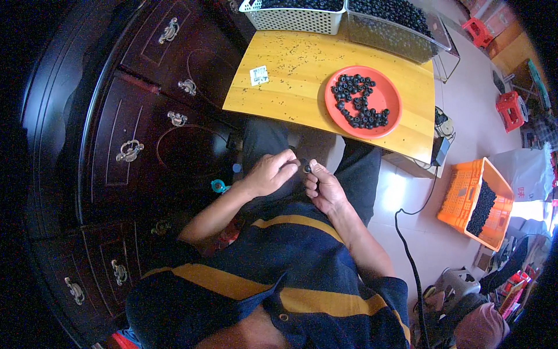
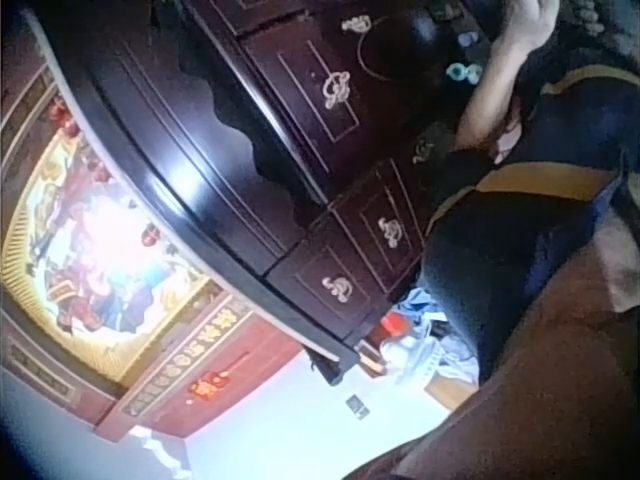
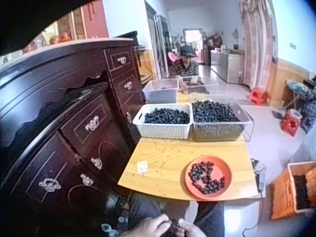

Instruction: The person sorts and cleans berries by hand and with a utility knife, placing them into bins.

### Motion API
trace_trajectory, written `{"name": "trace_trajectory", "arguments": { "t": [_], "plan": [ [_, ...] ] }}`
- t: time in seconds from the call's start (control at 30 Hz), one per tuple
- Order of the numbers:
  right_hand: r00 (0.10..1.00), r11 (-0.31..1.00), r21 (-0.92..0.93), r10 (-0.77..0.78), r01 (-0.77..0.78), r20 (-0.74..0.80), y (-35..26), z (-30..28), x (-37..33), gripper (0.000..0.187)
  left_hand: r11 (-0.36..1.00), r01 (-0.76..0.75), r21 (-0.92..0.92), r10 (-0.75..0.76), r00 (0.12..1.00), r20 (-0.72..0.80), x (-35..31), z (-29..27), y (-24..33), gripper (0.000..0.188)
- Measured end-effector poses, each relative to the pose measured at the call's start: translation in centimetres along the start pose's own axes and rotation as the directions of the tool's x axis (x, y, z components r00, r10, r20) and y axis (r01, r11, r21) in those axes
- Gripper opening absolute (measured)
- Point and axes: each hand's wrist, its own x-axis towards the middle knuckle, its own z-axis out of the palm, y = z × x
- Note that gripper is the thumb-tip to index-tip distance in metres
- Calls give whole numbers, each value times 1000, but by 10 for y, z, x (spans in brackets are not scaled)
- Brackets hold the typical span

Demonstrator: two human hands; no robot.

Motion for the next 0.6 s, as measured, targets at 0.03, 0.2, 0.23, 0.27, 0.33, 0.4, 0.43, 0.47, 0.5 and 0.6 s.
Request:
{"name": "trace_trajectory", "arguments": {
  "t": [0.03,0.2,0.23,0.27,0.33,0.4,0.43,0.47,0.5,0.6],
  "plan": [
    [1000,1000,-1,-1,1,0,0,0,0,16,996,-46,77,49,998,-43,1,0,5,26],
    [1000,1000,-25,2,-2,-12,4,0,-1,11,972,-33,234,31,999,14,3,-5,23,35],
    [1000,1000,-25,4,-4,-12,5,1,-2,11,962,-30,272,22,999,32,2,-5,24,37],
    [1000,1000,-30,5,-6,-19,5,1,-2,10,962,-28,271,21,999,31,2,-4,24,37],
    [1000,999,-34,7,-7,-26,6,1,-3,10,942,-44,333,38,999,24,2,-4,24,40],
    [1000,1000,-23,14,-14,8,6,-1,-3,10,931,-65,360,61,998,22,3,-3,21,41],
    [1000,1000,-22,15,-14,8,6,-1,-3,10,917,-86,389,84,996,22,4,-2,20,42],
    [1000,1000,-24,17,-17,-3,6,0,-3,10,917,-86,389,84,996,22,4,-1,20,42],
    [1000,999,-25,19,-20,-14,5,1,-4,10,908,-89,410,89,996,19,4,-1,20,42],
    [999,999,-32,7,-8,-34,5,1,-4,10,900,-87,428,91,996,12,4,2,17,42]
  ]
}}
